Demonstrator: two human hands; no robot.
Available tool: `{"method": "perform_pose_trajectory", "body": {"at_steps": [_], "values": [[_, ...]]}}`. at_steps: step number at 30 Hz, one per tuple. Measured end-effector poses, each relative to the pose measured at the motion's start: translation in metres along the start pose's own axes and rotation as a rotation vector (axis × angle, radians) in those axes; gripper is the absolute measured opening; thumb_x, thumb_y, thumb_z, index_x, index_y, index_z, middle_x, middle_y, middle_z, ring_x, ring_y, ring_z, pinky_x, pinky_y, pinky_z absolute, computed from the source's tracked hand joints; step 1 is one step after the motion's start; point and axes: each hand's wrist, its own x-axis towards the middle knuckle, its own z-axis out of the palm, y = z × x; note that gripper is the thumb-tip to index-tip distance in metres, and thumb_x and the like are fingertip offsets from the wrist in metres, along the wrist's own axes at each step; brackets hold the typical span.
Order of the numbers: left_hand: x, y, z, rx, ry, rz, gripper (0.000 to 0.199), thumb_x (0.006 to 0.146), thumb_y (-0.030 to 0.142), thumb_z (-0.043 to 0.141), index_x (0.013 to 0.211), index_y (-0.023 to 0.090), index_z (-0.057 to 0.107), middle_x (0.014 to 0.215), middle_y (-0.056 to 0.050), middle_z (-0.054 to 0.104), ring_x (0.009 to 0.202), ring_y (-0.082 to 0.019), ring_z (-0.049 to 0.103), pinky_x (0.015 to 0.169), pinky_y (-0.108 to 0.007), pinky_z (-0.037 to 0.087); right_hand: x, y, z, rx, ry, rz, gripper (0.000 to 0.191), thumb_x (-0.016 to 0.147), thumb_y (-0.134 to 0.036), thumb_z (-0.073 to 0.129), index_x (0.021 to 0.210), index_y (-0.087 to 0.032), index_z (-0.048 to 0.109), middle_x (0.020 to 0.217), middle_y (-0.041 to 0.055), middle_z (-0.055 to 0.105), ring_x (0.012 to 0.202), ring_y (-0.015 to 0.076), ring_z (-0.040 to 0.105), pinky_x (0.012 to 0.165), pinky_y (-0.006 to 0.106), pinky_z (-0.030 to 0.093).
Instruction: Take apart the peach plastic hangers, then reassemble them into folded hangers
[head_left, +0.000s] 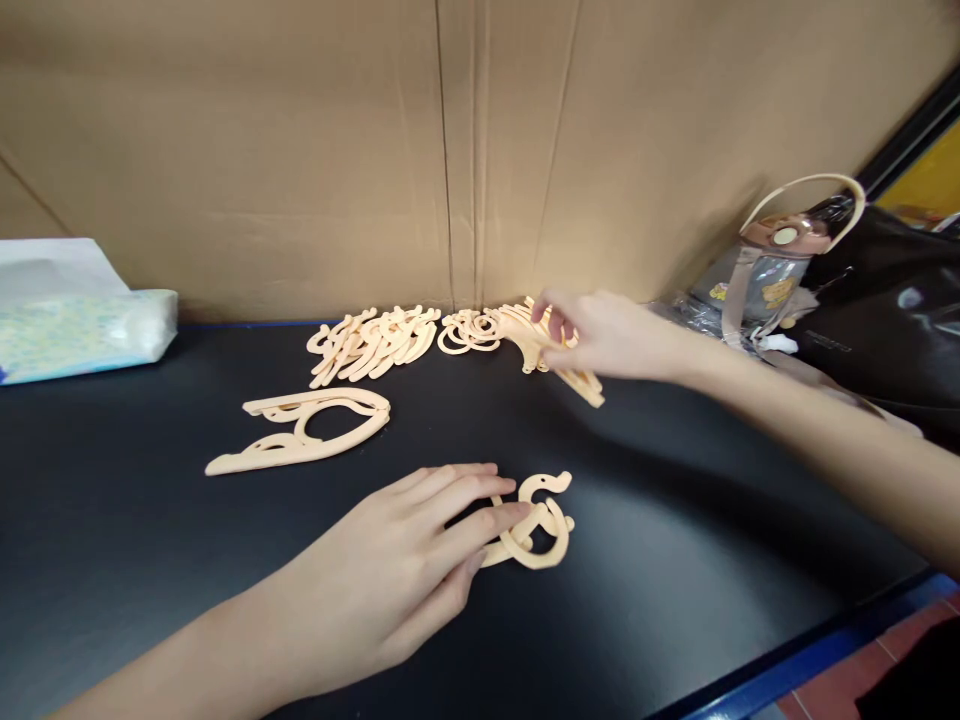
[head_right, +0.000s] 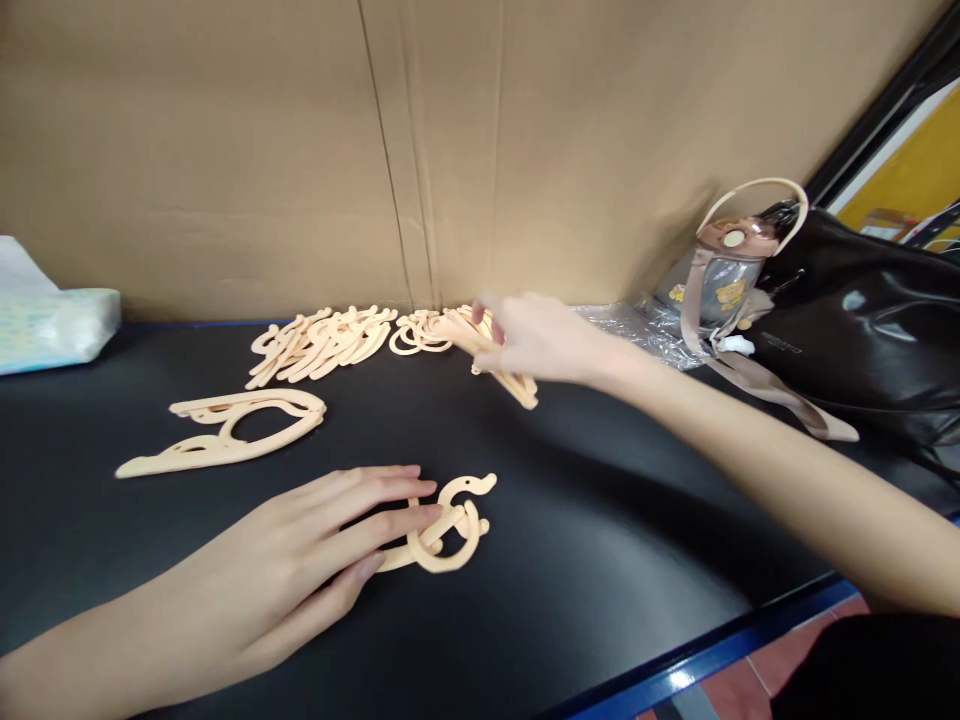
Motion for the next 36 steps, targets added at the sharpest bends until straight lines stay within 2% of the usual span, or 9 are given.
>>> {"method": "perform_pose_trajectory", "body": {"at_steps": [4, 7, 13, 17, 21, 25, 29, 33, 36], "values": [[0.0, 0.005, -0.001, -0.053, 0.063, -0.03, 0.045, 0.096, 0.009, 0.038, 0.137, 0.025, 0.049, 0.137, -0.001, 0.059, 0.125, -0.012, 0.054, 0.103, -0.023, 0.043, -0.02, -0.032, 0.025, 0.018, -0.032, -0.229, 0.036, 0.076, -0.027, 0.062, 0.11, -0.017, 0.058, 0.087, 0.0044, 0.068, 0.074, 0.0199, 0.059, 0.064, 0.028, 0.036], [-0.002, -0.001, 0.001, 0.012, 0.157, -0.104, 0.041, 0.098, 0.012, 0.039, 0.135, 0.024, 0.052, 0.14, -0.002, 0.057, 0.13, -0.015, 0.049, 0.108, -0.028, 0.039, -0.024, -0.043, 0.037, 0.019, -0.036, -0.319, 0.033, 0.079, -0.026, 0.062, 0.109, -0.014, 0.058, 0.089, 0.006, 0.067, 0.077, 0.0215, 0.059, 0.067, 0.03, 0.037], [-0.006, -0.022, 0.005, 0.174, 0.173, -0.228, 0.034, 0.102, 0.027, 0.042, 0.131, 0.019, 0.058, 0.131, -0.007, 0.064, 0.116, -0.023, 0.06, 0.101, -0.04, 0.042, -0.019, -0.042, 0.041, 0.091, -0.028, -0.359, 0.024, 0.093, -0.03, 0.057, 0.11, -0.013, 0.061, 0.094, 0.0081, 0.069, 0.083, 0.0216, 0.062, 0.074, 0.032, 0.041], [-0.005, -0.024, 0.004, 0.122, 0.152, -0.252, 0.032, 0.102, 0.029, 0.041, 0.126, 0.02, 0.061, 0.126, -0.005, 0.068, 0.112, -0.023, 0.062, 0.099, -0.04, 0.044, -0.015, -0.035, 0.041, 0.088, -0.025, -0.391, 0.028, 0.096, -0.032, 0.057, 0.113, -0.013, 0.066, 0.102, 0.0106, 0.069, 0.091, 0.0234, 0.063, 0.08, 0.034, 0.044], [-0.004, -0.021, 0.002, -0.034, 0.182, -0.297, 0.032, 0.102, 0.028, 0.039, 0.125, 0.023, 0.061, 0.119, -0.004, 0.069, 0.103, -0.02, 0.064, 0.09, -0.035, 0.049, -0.014, -0.034, 0.042, 0.011, -0.056, -0.419, 0.022, 0.094, -0.027, 0.057, 0.103, -0.014, 0.073, 0.098, 0.011, 0.069, 0.09, 0.0242, 0.063, 0.077, 0.034, 0.043], [-0.003, -0.021, 0.0, -0.209, 0.279, -0.42, 0.03, 0.103, 0.032, 0.037, 0.122, 0.026, 0.06, 0.114, -0.001, 0.07, 0.103, -0.018, 0.066, 0.087, -0.03, 0.052, -0.012, -0.036, 0.041, 0.022, -0.012, -0.372, 0.015, 0.085, -0.014, 0.057, 0.084, -0.015, 0.071, 0.085, 0.0067, 0.066, 0.079, 0.0195, 0.059, 0.067, 0.03, 0.038], [-0.001, -0.023, -0.001, -0.249, 0.32, -0.515, 0.029, 0.102, 0.036, 0.04, 0.12, 0.026, 0.06, 0.116, -0.002, 0.07, 0.106, -0.019, 0.065, 0.09, -0.031, 0.052, -0.011, -0.035, 0.038, 0.29, 0.123, -0.235, 0.004, 0.078, -0.015, 0.059, 0.081, -0.017, 0.061, 0.077, -0.0002, 0.061, 0.069, 0.0137, 0.053, 0.063, 0.027, 0.036], [-0.001, -0.023, -0.002, -0.187, 0.331, -0.486, 0.028, 0.102, 0.035, 0.04, 0.116, 0.025, 0.062, 0.114, -0.004, 0.068, 0.106, -0.021, 0.063, 0.091, -0.035, 0.051, -0.014, -0.03, 0.036, 0.624, 0.233, -0.161, 0.012, 0.075, -0.014, 0.056, 0.079, -0.021, 0.047, 0.072, -0.0047, 0.051, 0.064, 0.011, 0.045, 0.06, 0.025, 0.036], [-0.003, -0.023, 0.0, -0.151, 0.319, -0.434, 0.025, 0.102, 0.03, 0.04, 0.115, 0.025, 0.061, 0.117, -0.003, 0.066, 0.109, -0.02, 0.06, 0.096, -0.035, 0.048, -0.022, -0.024, 0.042, 0.758, 0.235, -0.129, 0.014, 0.077, -0.015, 0.058, 0.08, -0.021, 0.046, 0.073, -0.0055, 0.048, 0.064, 0.0107, 0.043, 0.061, 0.025, 0.036]]}}
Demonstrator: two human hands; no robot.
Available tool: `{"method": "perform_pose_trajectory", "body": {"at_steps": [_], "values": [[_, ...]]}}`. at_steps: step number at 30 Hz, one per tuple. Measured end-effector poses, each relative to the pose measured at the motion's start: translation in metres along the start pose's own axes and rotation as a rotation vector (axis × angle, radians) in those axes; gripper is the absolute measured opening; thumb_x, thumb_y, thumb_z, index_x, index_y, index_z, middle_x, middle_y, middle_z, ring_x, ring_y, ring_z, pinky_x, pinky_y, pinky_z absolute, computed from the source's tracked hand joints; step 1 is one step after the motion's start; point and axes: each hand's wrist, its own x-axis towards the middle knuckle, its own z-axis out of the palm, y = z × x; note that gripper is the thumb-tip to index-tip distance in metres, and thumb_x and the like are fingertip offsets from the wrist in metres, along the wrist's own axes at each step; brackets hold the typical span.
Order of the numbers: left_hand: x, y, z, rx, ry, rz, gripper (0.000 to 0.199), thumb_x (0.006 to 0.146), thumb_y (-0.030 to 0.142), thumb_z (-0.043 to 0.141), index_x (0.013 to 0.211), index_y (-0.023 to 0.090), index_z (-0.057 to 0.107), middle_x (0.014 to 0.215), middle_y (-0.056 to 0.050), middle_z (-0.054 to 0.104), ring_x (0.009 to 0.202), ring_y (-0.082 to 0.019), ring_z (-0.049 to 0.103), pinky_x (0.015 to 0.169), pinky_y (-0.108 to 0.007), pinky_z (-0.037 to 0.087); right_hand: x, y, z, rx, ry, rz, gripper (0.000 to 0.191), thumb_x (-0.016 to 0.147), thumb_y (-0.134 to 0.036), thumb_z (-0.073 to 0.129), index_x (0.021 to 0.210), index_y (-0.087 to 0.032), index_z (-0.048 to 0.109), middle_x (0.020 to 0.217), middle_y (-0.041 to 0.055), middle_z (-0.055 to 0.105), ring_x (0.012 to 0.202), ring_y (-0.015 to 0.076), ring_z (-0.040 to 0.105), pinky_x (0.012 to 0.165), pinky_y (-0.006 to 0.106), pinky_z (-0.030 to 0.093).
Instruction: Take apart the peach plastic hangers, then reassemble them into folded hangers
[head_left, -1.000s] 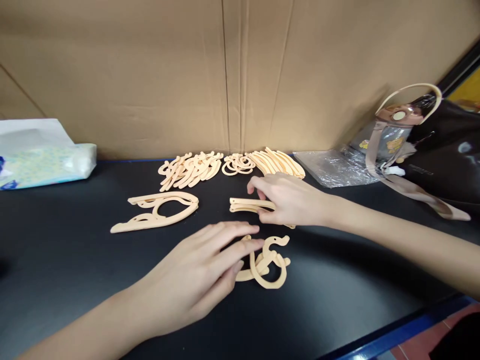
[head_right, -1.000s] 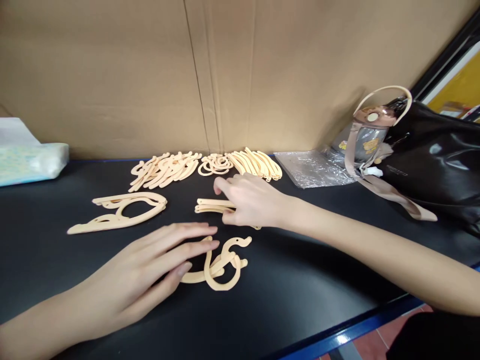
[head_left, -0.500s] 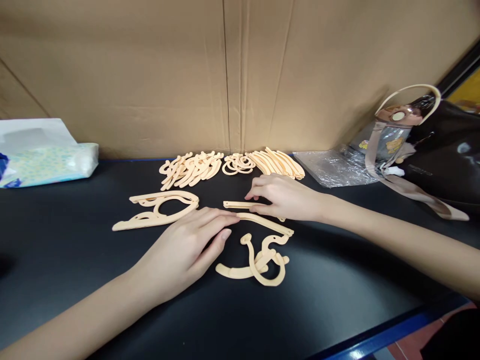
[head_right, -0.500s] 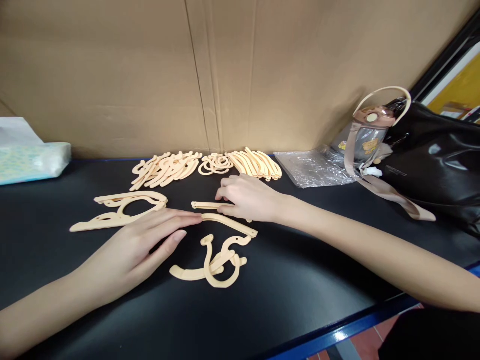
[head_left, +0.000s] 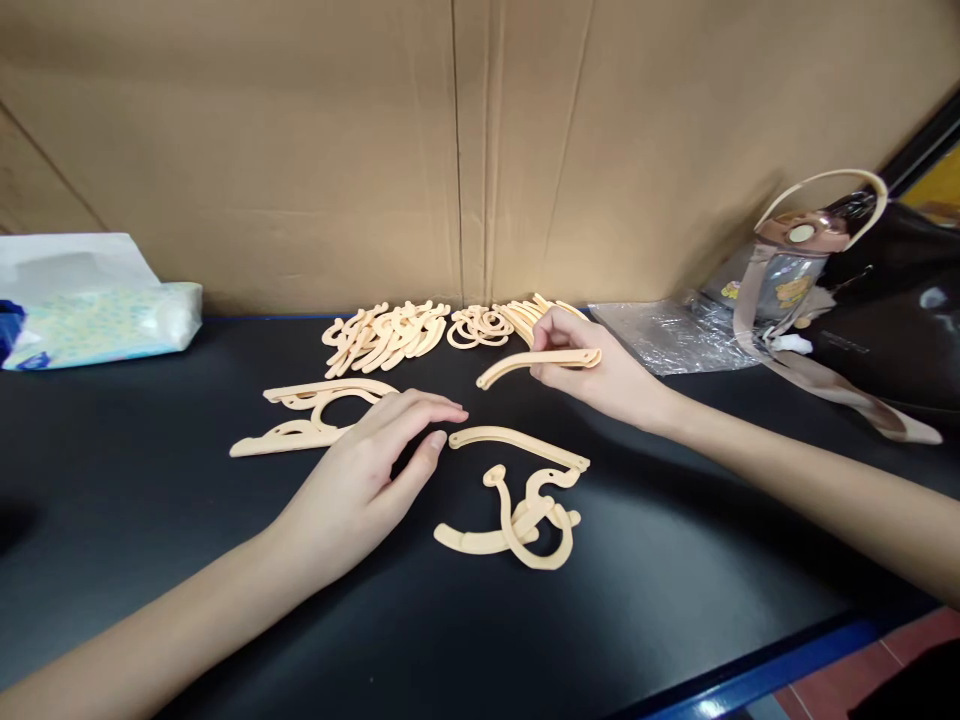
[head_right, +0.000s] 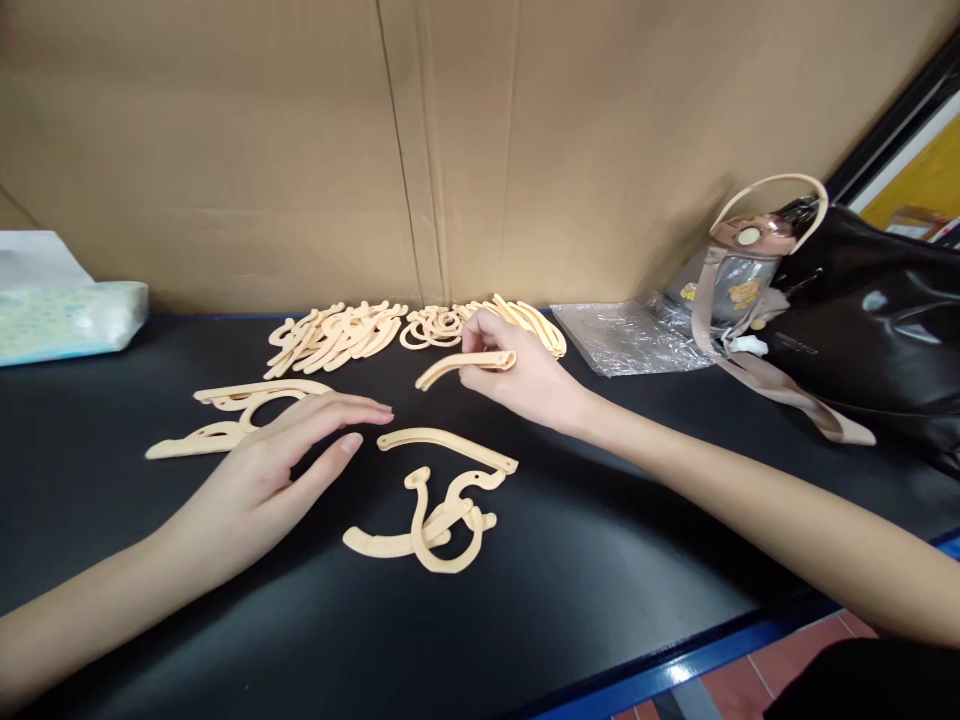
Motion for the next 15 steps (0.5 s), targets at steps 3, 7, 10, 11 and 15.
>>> {"method": "perform_pose_trajectory", "body": {"at_steps": [3, 7, 10, 11, 15], "values": [[0.0, -0.001, 0.001, 0.033, -0.02, 0.022, 0.024, 0.102, 0.028, 0.041, 0.116, 0.025, 0.061, 0.119, -0.003, 0.064, 0.112, -0.019, 0.059, 0.098, -0.036, 0.046, -0.012, 0.009, -0.001, 0.034, -0.044, 0.07, 0.013, 0.081, -0.022, 0.064, 0.084, -0.02, 0.051, 0.076, -0.0041, 0.053, 0.067, 0.0115, 0.048, 0.064, 0.026, 0.04], [0.001, -0.002, 0.003, 0.084, -0.027, 0.018, 0.023, 0.101, 0.031, 0.045, 0.112, 0.024, 0.062, 0.119, -0.005, 0.064, 0.11, -0.021, 0.06, 0.097, -0.039, 0.047, -0.026, 0.018, -0.002, 0.055, -0.117, 0.137, 0.018, 0.083, -0.034, 0.069, 0.091, -0.02, 0.061, 0.09, 0.0004, 0.063, 0.078, 0.0144, 0.057, 0.074, 0.03, 0.045], [0.003, -0.002, 0.004, 0.104, -0.021, 0.028, 0.021, 0.1, 0.032, 0.047, 0.109, 0.024, 0.064, 0.115, -0.004, 0.066, 0.106, -0.021, 0.061, 0.094, -0.038, 0.047, -0.032, 0.02, -0.004, 0.04, -0.176, 0.176, 0.023, 0.086, -0.04, 0.067, 0.096, -0.02, 0.066, 0.091, 0.002, 0.066, 0.079, 0.0156, 0.059, 0.071, 0.03, 0.046], [0.003, -0.003, 0.004, 0.109, -0.03, 0.04, 0.02, 0.099, 0.031, 0.048, 0.107, 0.023, 0.064, 0.112, -0.004, 0.067, 0.104, -0.021, 0.061, 0.092, -0.038, 0.048, -0.033, 0.021, -0.005, 0.032, -0.193, 0.175, 0.023, 0.087, -0.04, 0.066, 0.097, -0.02, 0.067, 0.091, 0.0022, 0.067, 0.078, 0.0156, 0.059, 0.07, 0.03, 0.045], [0.004, -0.004, 0.004, 0.147, -0.056, 0.072, 0.018, 0.098, 0.027, 0.049, 0.102, 0.022, 0.066, 0.099, -0.003, 0.069, 0.094, -0.021, 0.062, 0.084, -0.037, 0.048, -0.035, 0.019, -0.006, -0.018, -0.243, 0.118, 0.022, 0.09, -0.04, 0.062, 0.099, -0.021, 0.069, 0.094, 0.0023, 0.069, 0.08, 0.0151, 0.06, 0.069, 0.03, 0.045]]}}
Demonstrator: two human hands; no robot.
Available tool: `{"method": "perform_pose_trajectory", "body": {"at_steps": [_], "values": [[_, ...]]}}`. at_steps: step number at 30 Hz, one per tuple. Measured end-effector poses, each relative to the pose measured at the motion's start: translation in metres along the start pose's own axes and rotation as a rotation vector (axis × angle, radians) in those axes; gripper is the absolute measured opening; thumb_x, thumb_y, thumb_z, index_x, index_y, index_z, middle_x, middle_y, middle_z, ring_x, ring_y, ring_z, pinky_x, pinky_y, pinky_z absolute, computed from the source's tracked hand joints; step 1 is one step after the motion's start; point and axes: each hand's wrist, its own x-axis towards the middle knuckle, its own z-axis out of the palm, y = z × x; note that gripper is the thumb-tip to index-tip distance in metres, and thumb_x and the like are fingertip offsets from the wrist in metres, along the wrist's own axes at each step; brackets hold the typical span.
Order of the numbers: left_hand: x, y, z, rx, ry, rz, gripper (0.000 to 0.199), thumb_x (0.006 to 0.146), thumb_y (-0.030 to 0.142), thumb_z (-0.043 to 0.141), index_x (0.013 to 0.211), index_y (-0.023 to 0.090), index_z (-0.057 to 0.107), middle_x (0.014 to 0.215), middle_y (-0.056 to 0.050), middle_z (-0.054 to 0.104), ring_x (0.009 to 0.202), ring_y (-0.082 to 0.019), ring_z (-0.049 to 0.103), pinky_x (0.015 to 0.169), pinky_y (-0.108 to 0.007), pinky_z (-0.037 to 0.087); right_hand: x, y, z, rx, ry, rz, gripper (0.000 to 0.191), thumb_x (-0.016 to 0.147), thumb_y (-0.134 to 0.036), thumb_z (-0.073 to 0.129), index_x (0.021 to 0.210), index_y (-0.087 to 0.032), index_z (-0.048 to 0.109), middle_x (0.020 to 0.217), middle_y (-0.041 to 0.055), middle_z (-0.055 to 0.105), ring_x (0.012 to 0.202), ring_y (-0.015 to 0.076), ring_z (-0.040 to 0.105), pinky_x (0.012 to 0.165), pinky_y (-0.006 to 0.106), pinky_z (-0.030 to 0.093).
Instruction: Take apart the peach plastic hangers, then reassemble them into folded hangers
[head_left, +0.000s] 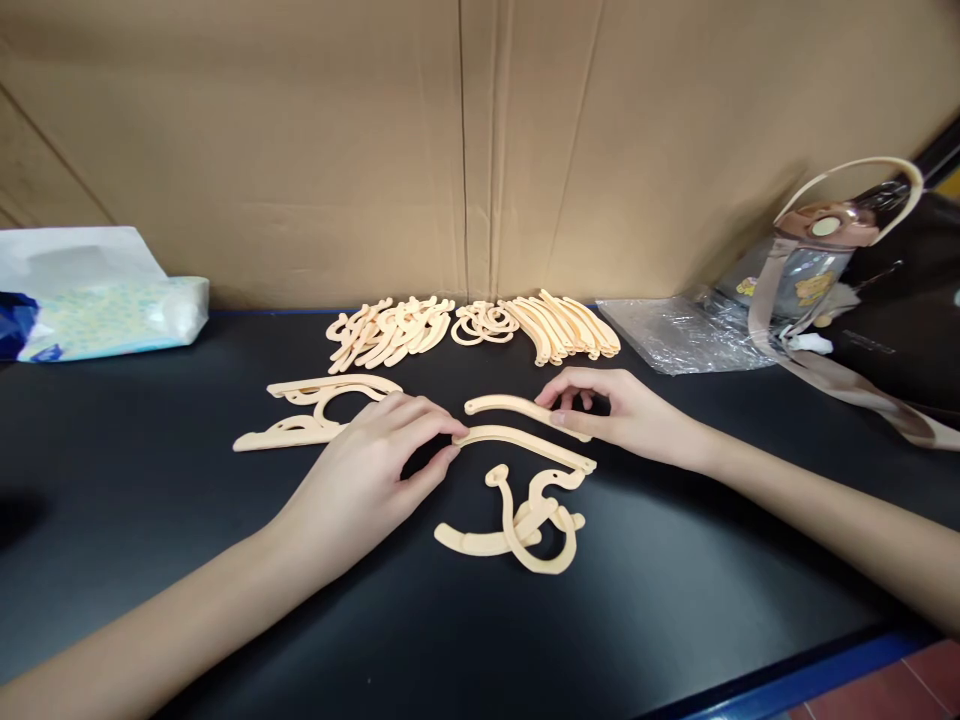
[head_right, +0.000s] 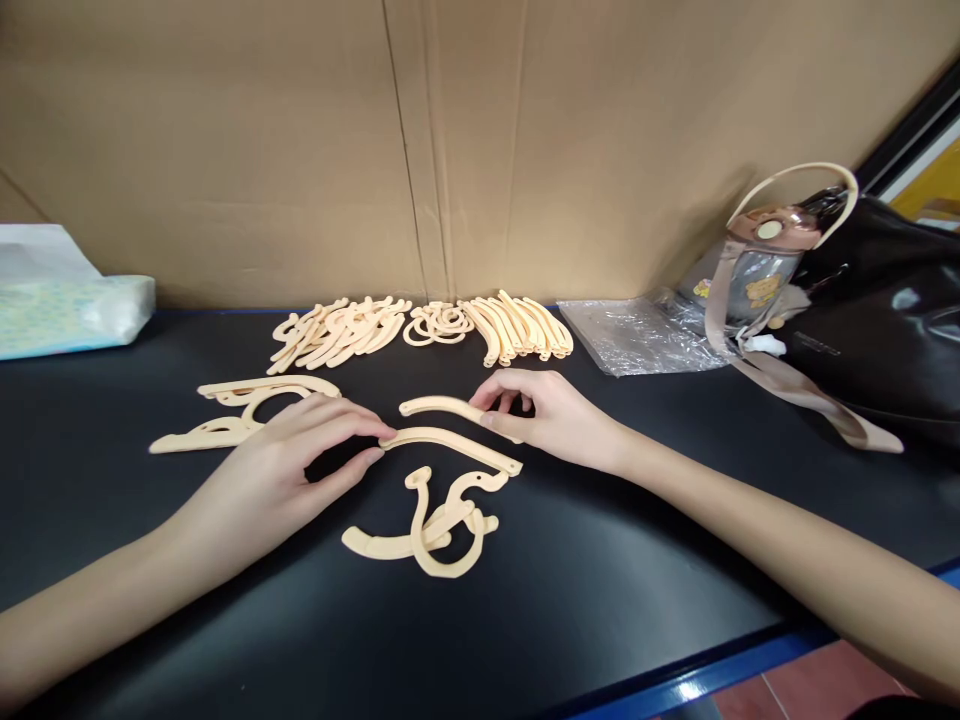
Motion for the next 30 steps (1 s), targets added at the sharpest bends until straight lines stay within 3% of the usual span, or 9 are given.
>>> {"method": "perform_pose_trajectory", "body": {"at_steps": [4, 11, 16, 21, 25, 30], "values": [[-0.001, -0.002, 0.0, 0.024, -0.004, 0.006, 0.016, 0.099, 0.026, 0.05, 0.101, 0.022, 0.065, 0.096, -0.001, 0.069, 0.091, -0.02, 0.061, 0.082, -0.036, 0.047, -0.003, -0.004, 0.0, -0.057, -0.029, -0.055, 0.021, 0.094, -0.036, 0.058, 0.099, -0.02, 0.07, 0.1, 0.0045, 0.068, 0.084, 0.0153, 0.062, 0.074, 0.03, 0.049], [-0.001, -0.002, 0.001, 0.059, 0.029, -0.016, 0.015, 0.098, 0.03, 0.053, 0.105, 0.022, 0.064, 0.1, -0.003, 0.068, 0.093, -0.02, 0.061, 0.082, -0.035, 0.048, -0.011, -0.014, 0.003, -0.182, -0.093, -0.183, 0.026, 0.098, -0.034, 0.055, 0.118, -0.024, 0.067, 0.113, 0.005, 0.07, 0.104, 0.0205, 0.061, 0.093, 0.037, 0.047], [-0.001, -0.003, 0.002, 0.053, 0.029, 0.035, 0.027, 0.098, 0.03, 0.054, 0.124, 0.023, 0.059, 0.122, -0.005, 0.065, 0.109, -0.021, 0.06, 0.095, -0.037, 0.047, -0.012, -0.014, 0.006, -0.223, -0.101, -0.199, 0.026, 0.098, -0.035, 0.055, 0.119, -0.025, 0.065, 0.113, 0.0049, 0.07, 0.103, 0.0224, 0.06, 0.09, 0.039, 0.047], [0.0, -0.002, 0.001, 0.051, -0.033, 0.043, 0.021, 0.101, 0.029, 0.048, 0.11, 0.023, 0.066, 0.11, -0.004, 0.07, 0.101, -0.021, 0.062, 0.088, -0.038, 0.047, -0.011, -0.01, 0.008, -0.271, -0.049, -0.204, 0.023, 0.098, -0.034, 0.056, 0.115, -0.023, 0.066, 0.11, 0.0042, 0.071, 0.099, 0.0208, 0.061, 0.087, 0.036, 0.047], [0.004, -0.001, 0.002, 0.155, 0.006, 0.032, 0.022, 0.101, 0.03, 0.047, 0.108, 0.022, 0.065, 0.106, -0.003, 0.071, 0.096, -0.022, 0.063, 0.084, -0.038, 0.046, -0.008, -0.006, 0.009, -0.431, 0.037, -0.291, 0.02, 0.101, -0.029, 0.051, 0.107, -0.019, 0.067, 0.106, 0.0057, 0.073, 0.093, 0.0198, 0.064, 0.083, 0.036, 0.045], [0.009, -0.003, 0.003, 0.345, 0.034, 0.057, 0.023, 0.102, 0.029, 0.044, 0.102, 0.02, 0.065, 0.099, -0.004, 0.073, 0.089, -0.024, 0.062, 0.079, -0.04, 0.044, -0.004, -0.003, 0.008, -0.48, 0.048, -0.361, 0.019, 0.1, -0.028, 0.052, 0.103, -0.019, 0.068, 0.105, 0.0065, 0.073, 0.092, 0.0197, 0.066, 0.084, 0.035, 0.046]]}}
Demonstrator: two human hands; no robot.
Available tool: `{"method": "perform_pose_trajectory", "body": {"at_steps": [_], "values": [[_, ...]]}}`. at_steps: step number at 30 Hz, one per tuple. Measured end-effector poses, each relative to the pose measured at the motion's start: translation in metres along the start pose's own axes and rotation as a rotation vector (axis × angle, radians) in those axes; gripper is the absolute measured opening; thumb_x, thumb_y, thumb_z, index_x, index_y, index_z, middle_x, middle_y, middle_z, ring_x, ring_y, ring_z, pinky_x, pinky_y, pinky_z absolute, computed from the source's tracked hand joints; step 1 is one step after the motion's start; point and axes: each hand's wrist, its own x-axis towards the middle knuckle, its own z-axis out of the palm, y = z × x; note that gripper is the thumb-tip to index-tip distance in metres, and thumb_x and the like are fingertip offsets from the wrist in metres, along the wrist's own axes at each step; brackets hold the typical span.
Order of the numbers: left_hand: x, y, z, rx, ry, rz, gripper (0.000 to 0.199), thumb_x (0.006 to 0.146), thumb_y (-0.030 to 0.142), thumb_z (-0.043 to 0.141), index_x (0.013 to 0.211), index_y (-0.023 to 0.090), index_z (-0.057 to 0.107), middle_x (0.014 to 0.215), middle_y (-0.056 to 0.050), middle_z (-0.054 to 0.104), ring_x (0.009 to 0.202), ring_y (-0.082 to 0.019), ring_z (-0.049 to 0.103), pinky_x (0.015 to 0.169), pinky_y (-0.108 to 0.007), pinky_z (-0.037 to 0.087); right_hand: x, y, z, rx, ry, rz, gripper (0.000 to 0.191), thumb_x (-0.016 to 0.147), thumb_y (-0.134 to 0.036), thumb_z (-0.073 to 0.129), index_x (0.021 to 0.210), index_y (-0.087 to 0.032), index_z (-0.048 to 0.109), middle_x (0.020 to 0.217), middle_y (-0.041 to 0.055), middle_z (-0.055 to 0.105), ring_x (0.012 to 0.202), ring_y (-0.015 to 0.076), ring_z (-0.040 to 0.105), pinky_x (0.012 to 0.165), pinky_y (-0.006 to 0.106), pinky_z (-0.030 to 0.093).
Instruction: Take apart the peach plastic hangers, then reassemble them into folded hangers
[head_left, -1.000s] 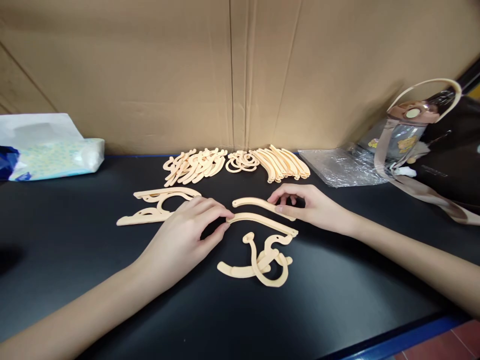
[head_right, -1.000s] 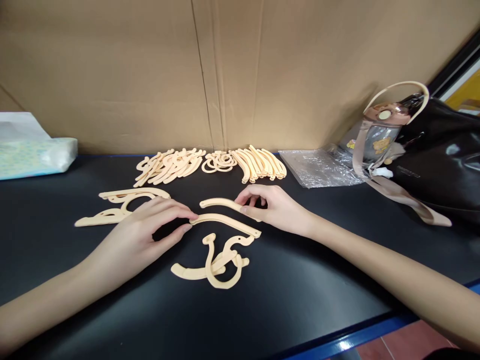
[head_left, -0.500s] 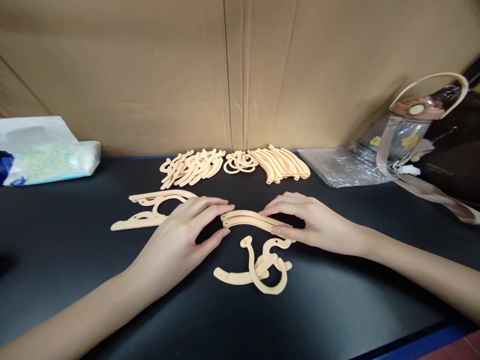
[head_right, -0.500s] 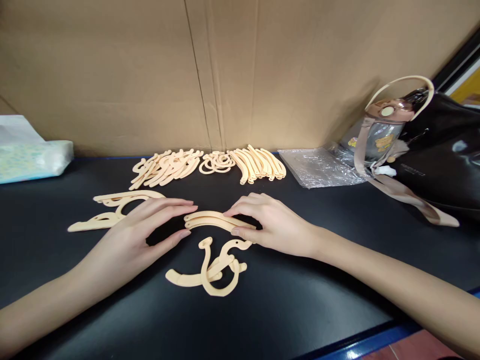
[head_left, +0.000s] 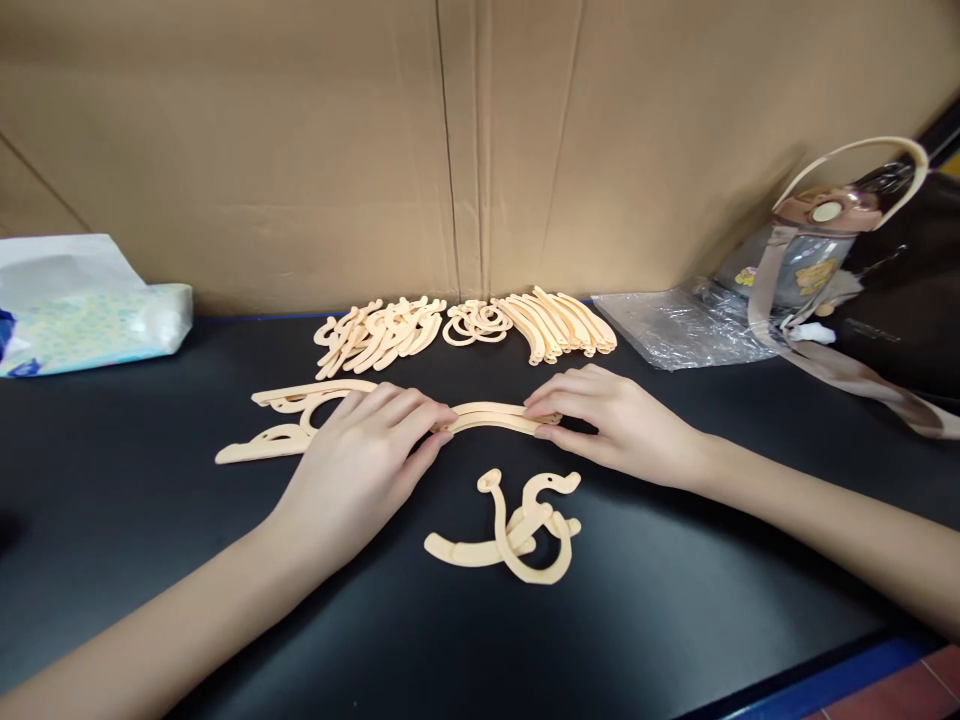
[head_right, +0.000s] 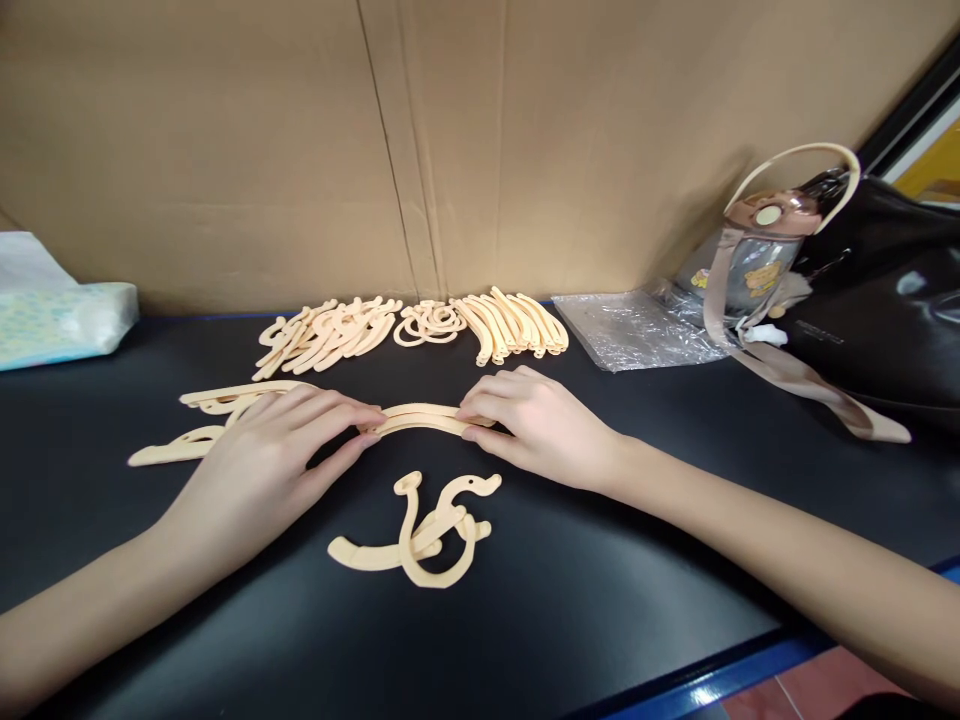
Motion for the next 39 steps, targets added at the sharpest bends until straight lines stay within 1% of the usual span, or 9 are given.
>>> {"method": "perform_pose_trajectory", "body": {"at_steps": [3, 8, 14, 22, 27, 30, 32, 35, 39], "values": [[0.001, 0.0, 0.0, 0.043, 0.019, 0.03, 0.022, 0.102, 0.028, 0.045, 0.103, 0.019, 0.065, 0.101, -0.005, 0.074, 0.091, -0.025, 0.063, 0.079, -0.04, 0.044, 0.001, 0.001, 0.001, -0.022, 0.02, -0.007, 0.019, 0.1, -0.027, 0.052, 0.101, -0.017, 0.068, 0.102, 0.0073, 0.073, 0.091, 0.0196, 0.066, 0.083, 0.034, 0.047], [0.003, -0.001, 0.001, 0.061, 0.058, 0.066, 0.022, 0.101, 0.025, 0.046, 0.102, 0.016, 0.067, 0.1, -0.005, 0.075, 0.09, -0.025, 0.064, 0.077, -0.04, 0.045, 0.004, 0.005, 0.006, -0.163, 0.051, -0.027, 0.022, 0.1, -0.024, 0.05, 0.098, -0.014, 0.068, 0.098, 0.0089, 0.073, 0.089, 0.0214, 0.067, 0.08, 0.035, 0.048], [0.005, -0.004, 0.003, 0.056, 0.041, 0.082, 0.027, 0.102, 0.025, 0.044, 0.104, 0.015, 0.069, 0.107, -0.006, 0.076, 0.094, -0.026, 0.066, 0.075, -0.04, 0.045, 0.007, 0.01, 0.008, -0.244, 0.071, -0.024, 0.026, 0.101, -0.023, 0.046, 0.095, -0.013, 0.069, 0.097, 0.0093, 0.073, 0.088, 0.0218, 0.067, 0.08, 0.035, 0.048], [0.006, -0.001, 0.0, -0.012, -0.019, 0.088, 0.03, 0.101, 0.029, 0.046, 0.115, 0.012, 0.066, 0.12, -0.01, 0.071, 0.108, -0.029, 0.064, 0.088, -0.045, 0.048, 0.006, 0.016, 0.009, -0.295, 0.095, -0.005, 0.025, 0.101, -0.024, 0.048, 0.094, -0.014, 0.07, 0.096, 0.0078, 0.074, 0.09, 0.022, 0.068, 0.082, 0.035, 0.046], [0.003, -0.002, -0.001, -0.048, -0.058, 0.08, 0.032, 0.101, 0.032, 0.045, 0.12, 0.013, 0.064, 0.125, -0.012, 0.068, 0.114, -0.03, 0.061, 0.094, -0.047, 0.047, 0.005, 0.018, 0.009, -0.252, 0.115, 0.009, 0.022, 0.1, -0.024, 0.05, 0.095, -0.014, 0.069, 0.096, 0.0074, 0.073, 0.092, 0.0224, 0.067, 0.084, 0.035, 0.046], [0.0, -0.003, -0.004, -0.057, -0.047, 0.084, 0.034, 0.1, 0.033, 0.048, 0.123, 0.012, 0.061, 0.13, -0.014, 0.065, 0.117, -0.03, 0.059, 0.097, -0.047, 0.045, 0.003, 0.014, 0.005, -0.195, 0.15, -0.016, 0.021, 0.1, -0.027, 0.051, 0.1, -0.015, 0.068, 0.1, 0.0078, 0.071, 0.097, 0.0225, 0.064, 0.087, 0.036, 0.045], [-0.002, -0.003, -0.006, -0.076, -0.021, 0.116, 0.034, 0.099, 0.031, 0.05, 0.126, 0.013, 0.059, 0.131, -0.014, 0.064, 0.12, -0.029, 0.058, 0.1, -0.046, 0.044, 0.001, 0.01, 0.001, -0.165, 0.159, -0.047, 0.024, 0.102, -0.028, 0.045, 0.098, -0.015, 0.065, 0.098, 0.0084, 0.07, 0.094, 0.0218, 0.063, 0.085, 0.035, 0.045], [-0.005, 0.0, -0.009, -0.128, 0.009, 0.224, 0.03, 0.1, 0.023, 0.05, 0.128, 0.017, 0.058, 0.131, -0.009, 0.064, 0.123, -0.023, 0.055, 0.105, -0.038, 0.04, -0.002, 0.003, -0.005, -0.171, 0.157, -0.089, 0.032, 0.102, -0.02, 0.033, 0.084, -0.016, 0.058, 0.084, 0.0077, 0.065, 0.079, 0.0194, 0.057, 0.075, 0.034, 0.042], [-0.01, 0.008, -0.006, -0.188, -0.017, 0.384, 0.032, 0.101, 0.016, 0.045, 0.131, 0.02, 0.057, 0.136, -0.003, 0.063, 0.129, -0.017, 0.05, 0.108, -0.03, 0.035, -0.004, -0.004, -0.007, -0.164, 0.173, -0.156, 0.025, 0.093, -0.01, 0.036, 0.074, -0.02, 0.048, 0.073, 0.0038, 0.058, 0.068, 0.0169, 0.047, 0.069, 0.033, 0.037]]}}
